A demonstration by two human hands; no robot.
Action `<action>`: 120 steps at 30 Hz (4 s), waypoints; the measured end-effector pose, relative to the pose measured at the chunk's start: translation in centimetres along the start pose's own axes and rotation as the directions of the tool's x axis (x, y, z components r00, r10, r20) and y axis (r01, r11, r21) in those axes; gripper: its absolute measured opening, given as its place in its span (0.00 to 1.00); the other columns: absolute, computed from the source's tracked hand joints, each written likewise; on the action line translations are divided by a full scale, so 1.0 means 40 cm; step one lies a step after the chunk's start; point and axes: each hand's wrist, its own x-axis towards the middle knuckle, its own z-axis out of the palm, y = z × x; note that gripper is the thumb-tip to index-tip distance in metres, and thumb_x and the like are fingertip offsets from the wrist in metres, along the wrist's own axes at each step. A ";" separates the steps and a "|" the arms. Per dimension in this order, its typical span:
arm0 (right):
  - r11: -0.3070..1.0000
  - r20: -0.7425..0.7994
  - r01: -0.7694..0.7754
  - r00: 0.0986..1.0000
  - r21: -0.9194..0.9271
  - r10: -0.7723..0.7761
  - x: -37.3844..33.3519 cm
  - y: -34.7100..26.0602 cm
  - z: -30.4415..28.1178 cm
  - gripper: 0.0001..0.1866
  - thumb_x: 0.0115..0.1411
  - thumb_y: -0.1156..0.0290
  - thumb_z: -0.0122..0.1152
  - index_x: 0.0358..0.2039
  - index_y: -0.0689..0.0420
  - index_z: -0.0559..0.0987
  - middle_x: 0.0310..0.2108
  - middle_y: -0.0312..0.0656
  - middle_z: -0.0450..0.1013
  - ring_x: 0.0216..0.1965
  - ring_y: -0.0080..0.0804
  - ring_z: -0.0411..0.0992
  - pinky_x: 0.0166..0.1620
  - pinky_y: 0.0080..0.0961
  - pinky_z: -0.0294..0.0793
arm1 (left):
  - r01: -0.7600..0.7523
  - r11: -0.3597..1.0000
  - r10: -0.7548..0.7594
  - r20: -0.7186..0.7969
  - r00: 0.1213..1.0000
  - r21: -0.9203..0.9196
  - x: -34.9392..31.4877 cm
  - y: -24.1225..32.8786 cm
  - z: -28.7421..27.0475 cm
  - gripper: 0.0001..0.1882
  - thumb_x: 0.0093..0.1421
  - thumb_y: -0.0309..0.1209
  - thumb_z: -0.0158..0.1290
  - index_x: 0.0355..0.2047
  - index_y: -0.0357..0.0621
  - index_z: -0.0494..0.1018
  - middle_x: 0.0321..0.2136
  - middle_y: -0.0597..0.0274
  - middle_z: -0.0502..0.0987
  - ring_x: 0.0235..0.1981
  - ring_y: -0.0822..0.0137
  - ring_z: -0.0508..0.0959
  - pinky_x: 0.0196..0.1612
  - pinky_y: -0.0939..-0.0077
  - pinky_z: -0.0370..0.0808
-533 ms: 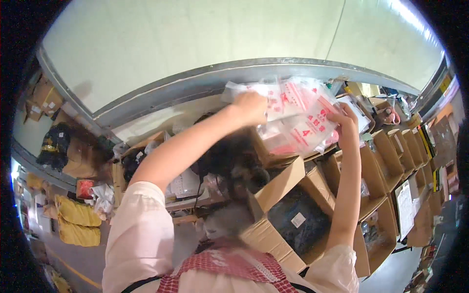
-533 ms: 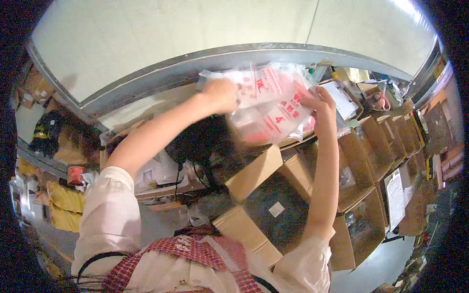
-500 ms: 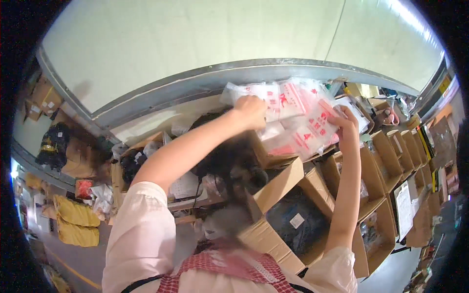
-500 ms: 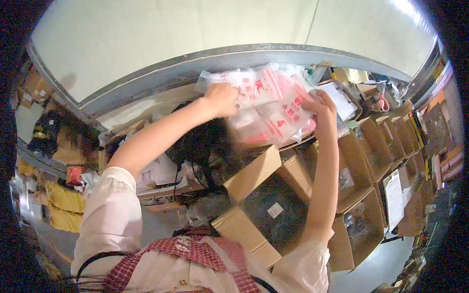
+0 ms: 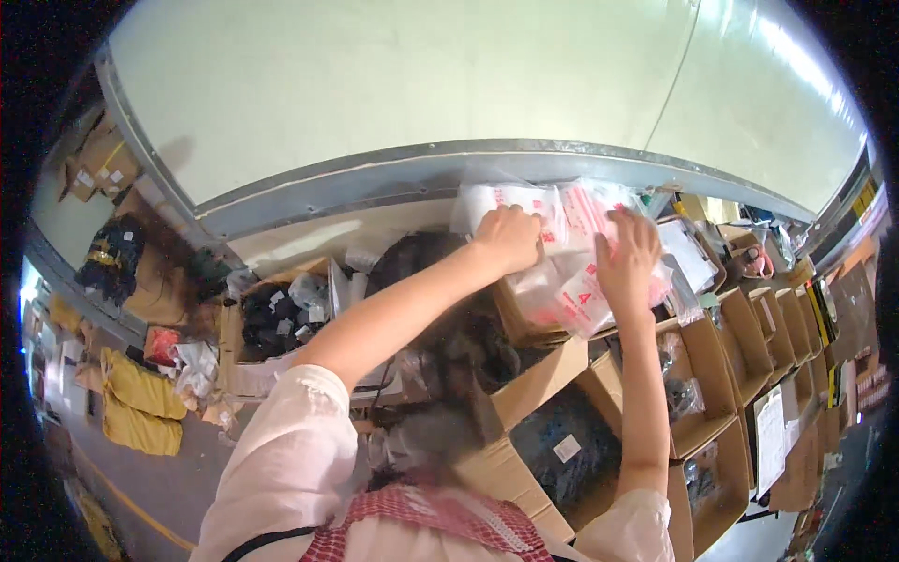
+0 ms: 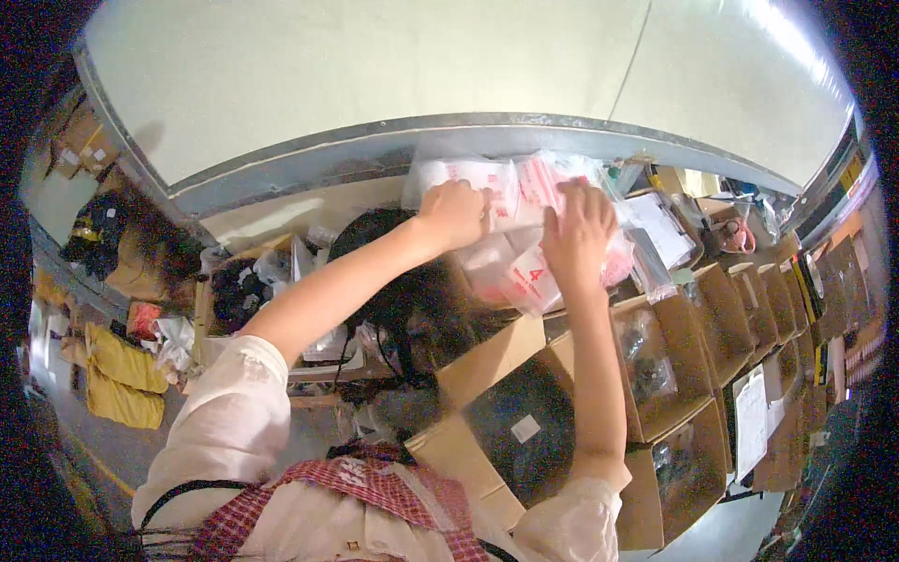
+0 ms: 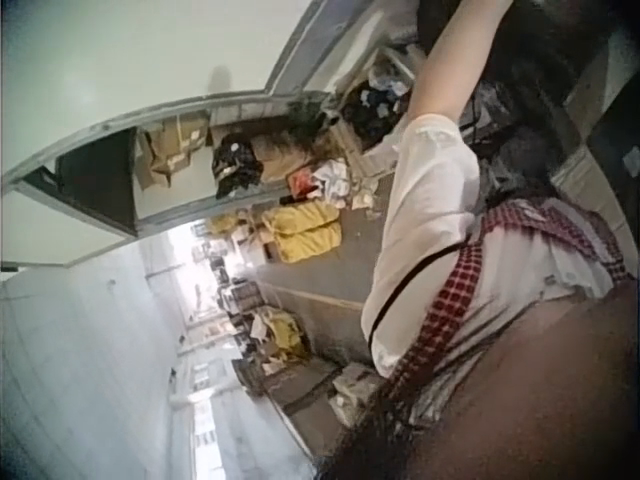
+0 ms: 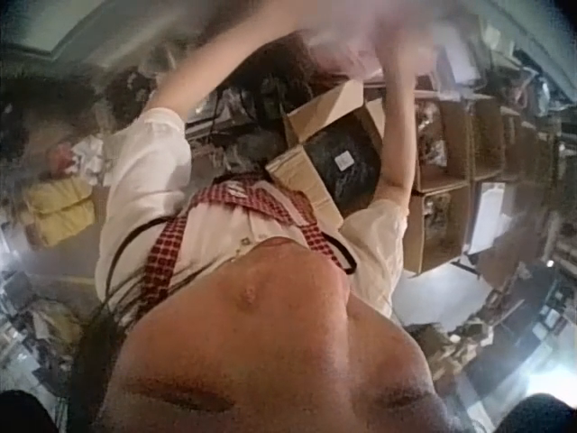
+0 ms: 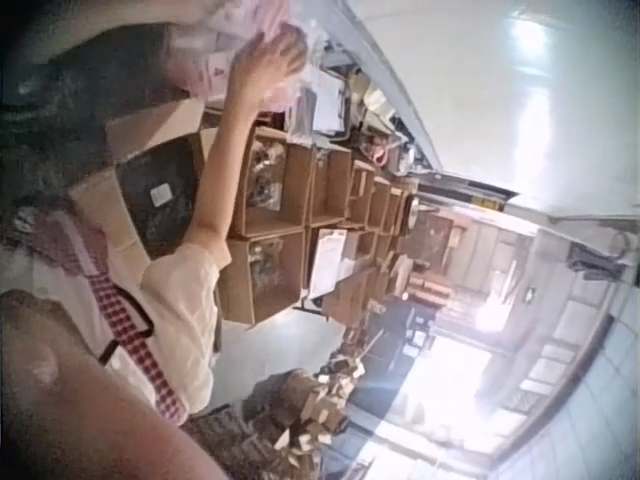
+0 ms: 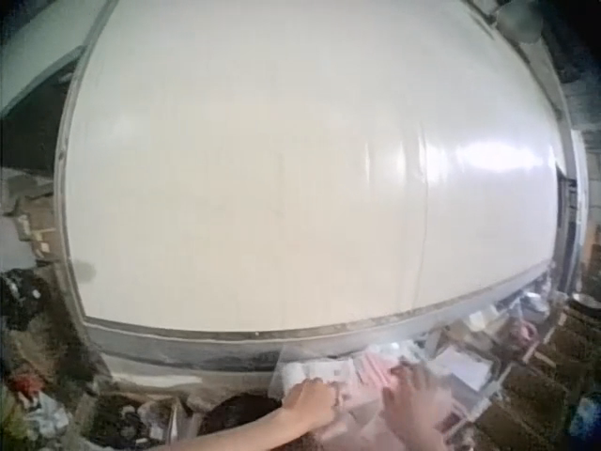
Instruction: The person sorts black plastic mechanical parts from large cardboard boxes and places them into smaller plastic bags before placing the bags into a designated box on the workbench.
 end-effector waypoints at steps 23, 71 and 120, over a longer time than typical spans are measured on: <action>0.384 0.196 -0.441 0.823 0.811 0.533 0.144 0.161 0.198 0.12 0.60 0.73 0.56 0.44 0.63 0.77 0.28 0.47 0.79 0.18 0.29 0.73 0.23 0.25 0.73 | 0.252 0.955 -0.245 0.062 0.968 -0.155 -0.164 -0.136 -0.011 0.30 0.58 0.51 0.56 0.53 0.42 0.72 0.32 0.39 0.80 0.36 0.43 0.81 0.41 0.50 0.78; -0.283 0.460 -0.363 0.726 0.888 0.511 -0.146 -0.214 -0.163 0.19 0.60 0.61 0.54 0.47 0.61 0.74 0.44 0.45 0.75 0.44 0.38 0.76 0.48 0.39 0.78 | 0.068 -0.630 0.158 -0.042 0.986 -0.773 -0.447 -0.373 -0.182 0.14 0.58 0.34 0.53 0.35 0.32 0.71 0.28 0.52 0.73 0.26 0.62 0.75 0.15 0.77 0.68; -0.108 0.265 -0.334 0.471 0.936 0.841 -0.522 0.121 -0.595 0.26 0.57 0.62 0.54 0.50 0.69 0.74 0.43 0.51 0.76 0.42 0.40 0.77 0.46 0.35 0.79 | -0.664 0.654 0.491 -0.463 0.738 -0.363 -0.228 0.167 -0.281 0.05 0.53 0.24 0.58 0.32 0.39 0.76 0.31 0.55 0.79 0.34 0.54 0.80 0.39 0.66 0.77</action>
